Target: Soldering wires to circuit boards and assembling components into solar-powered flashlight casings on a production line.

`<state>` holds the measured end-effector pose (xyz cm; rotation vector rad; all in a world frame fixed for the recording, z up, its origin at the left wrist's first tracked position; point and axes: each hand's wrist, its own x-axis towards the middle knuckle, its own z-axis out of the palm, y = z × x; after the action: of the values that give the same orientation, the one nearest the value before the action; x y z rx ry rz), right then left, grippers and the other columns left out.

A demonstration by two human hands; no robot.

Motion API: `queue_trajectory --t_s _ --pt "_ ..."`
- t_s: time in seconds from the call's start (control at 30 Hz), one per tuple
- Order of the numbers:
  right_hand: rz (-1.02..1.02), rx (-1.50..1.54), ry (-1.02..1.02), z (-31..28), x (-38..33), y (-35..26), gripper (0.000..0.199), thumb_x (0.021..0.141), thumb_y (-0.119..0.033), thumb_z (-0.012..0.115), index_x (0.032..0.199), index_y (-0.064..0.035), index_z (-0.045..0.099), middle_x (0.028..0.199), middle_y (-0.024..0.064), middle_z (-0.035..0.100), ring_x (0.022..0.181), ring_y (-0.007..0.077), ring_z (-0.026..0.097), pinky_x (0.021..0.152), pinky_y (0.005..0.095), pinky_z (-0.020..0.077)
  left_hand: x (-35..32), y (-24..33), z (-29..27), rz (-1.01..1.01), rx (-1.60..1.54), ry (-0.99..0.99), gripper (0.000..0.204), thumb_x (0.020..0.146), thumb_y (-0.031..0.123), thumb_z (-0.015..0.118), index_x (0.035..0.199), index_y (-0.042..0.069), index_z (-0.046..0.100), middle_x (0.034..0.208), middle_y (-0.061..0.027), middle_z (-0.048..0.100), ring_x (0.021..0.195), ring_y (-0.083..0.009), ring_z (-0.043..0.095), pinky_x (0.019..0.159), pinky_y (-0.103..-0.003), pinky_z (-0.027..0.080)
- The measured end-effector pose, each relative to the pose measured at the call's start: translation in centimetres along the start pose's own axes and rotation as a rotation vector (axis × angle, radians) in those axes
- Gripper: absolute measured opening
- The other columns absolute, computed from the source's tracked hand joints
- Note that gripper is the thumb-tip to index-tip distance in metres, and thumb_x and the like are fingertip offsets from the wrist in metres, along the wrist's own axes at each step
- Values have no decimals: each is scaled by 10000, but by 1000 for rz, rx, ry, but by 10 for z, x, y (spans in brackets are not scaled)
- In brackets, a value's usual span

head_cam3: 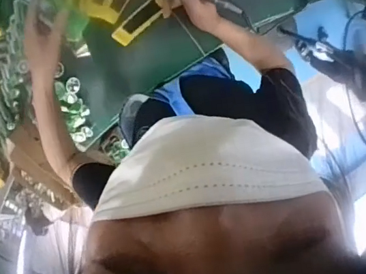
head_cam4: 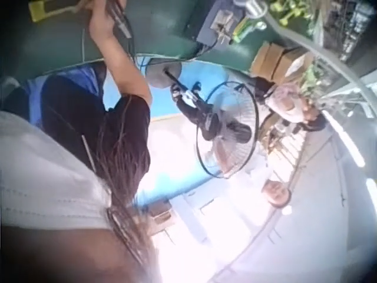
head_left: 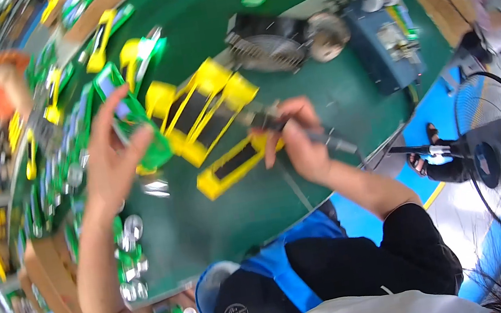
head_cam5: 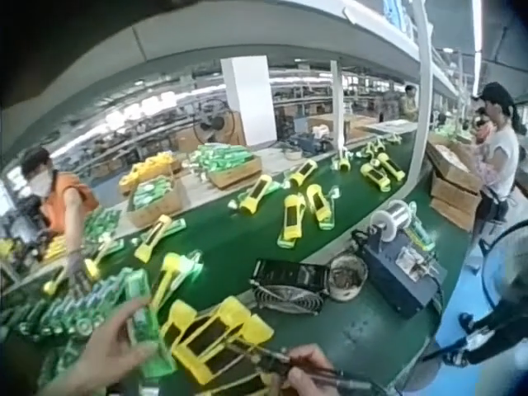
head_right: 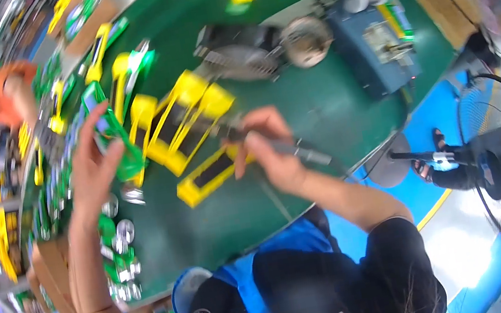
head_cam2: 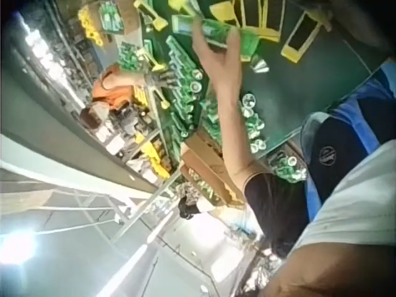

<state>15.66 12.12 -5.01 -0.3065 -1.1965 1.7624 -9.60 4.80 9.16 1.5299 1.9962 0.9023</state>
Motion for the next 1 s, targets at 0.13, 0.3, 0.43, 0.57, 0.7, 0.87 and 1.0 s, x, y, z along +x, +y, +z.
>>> queue_trajectory --t_s 0.13,0.3,0.43,0.57,0.7,0.87,1.0 --pt "-85 -65 -54 6 18 12 309 951 -283 445 1119 -36 366 1061 271 570 673 251 599 592 337 498 -119 -20 42 -194 -422 -20 839 790 96 682 1448 58 161 1113 -95 516 957 -152 546 793 -269 464" --pt "-286 -187 -41 2 31 -5 312 926 -301 498 1083 -44 421 880 171 562 711 238 546 763 417 441 -143 -4 128 -259 -810 -93 915 805 86 672 1457 56 31 1107 -162 488 993 -216 543 830 -309 467" --pt "-376 -283 -54 -21 13 -35 333 889 -315 560 1079 -65 448 961 160 555 799 245 527 801 418 426 -137 -1 136 -330 -877 -138 825 857 19 581 1465 115 33 1040 -131 540 864 -172 581 774 -298 484" --pt "-234 -224 84 -36 -48 -60 308 861 -321 594 960 -70 445 975 171 535 795 198 494 785 348 421 -113 -16 120 246 83 191 367 772 0 636 1134 44 593 937 -115 581 679 -231 597 602 -314 488" --pt "173 -19 160 -50 -79 -46 246 857 -247 556 951 -51 441 988 221 567 666 160 444 688 268 381 -86 -12 133 309 -152 84 246 758 -16 647 994 51 658 907 -103 601 703 -243 607 587 -318 481" --pt "185 -129 193 -45 -70 -50 225 850 -212 541 916 -19 445 810 143 563 669 143 470 925 408 400 -81 -4 141 -6 -374 35 157 751 -10 657 904 24 643 874 -90 596 676 -213 599 574 -292 469" --pt "237 -322 187 -35 -65 -57 197 847 -191 536 892 -15 458 688 80 525 638 132 495 1030 492 315 -84 -6 138 168 -207 95 113 726 -10 666 811 1 591 881 -99 561 709 -227 578 619 -306 473"
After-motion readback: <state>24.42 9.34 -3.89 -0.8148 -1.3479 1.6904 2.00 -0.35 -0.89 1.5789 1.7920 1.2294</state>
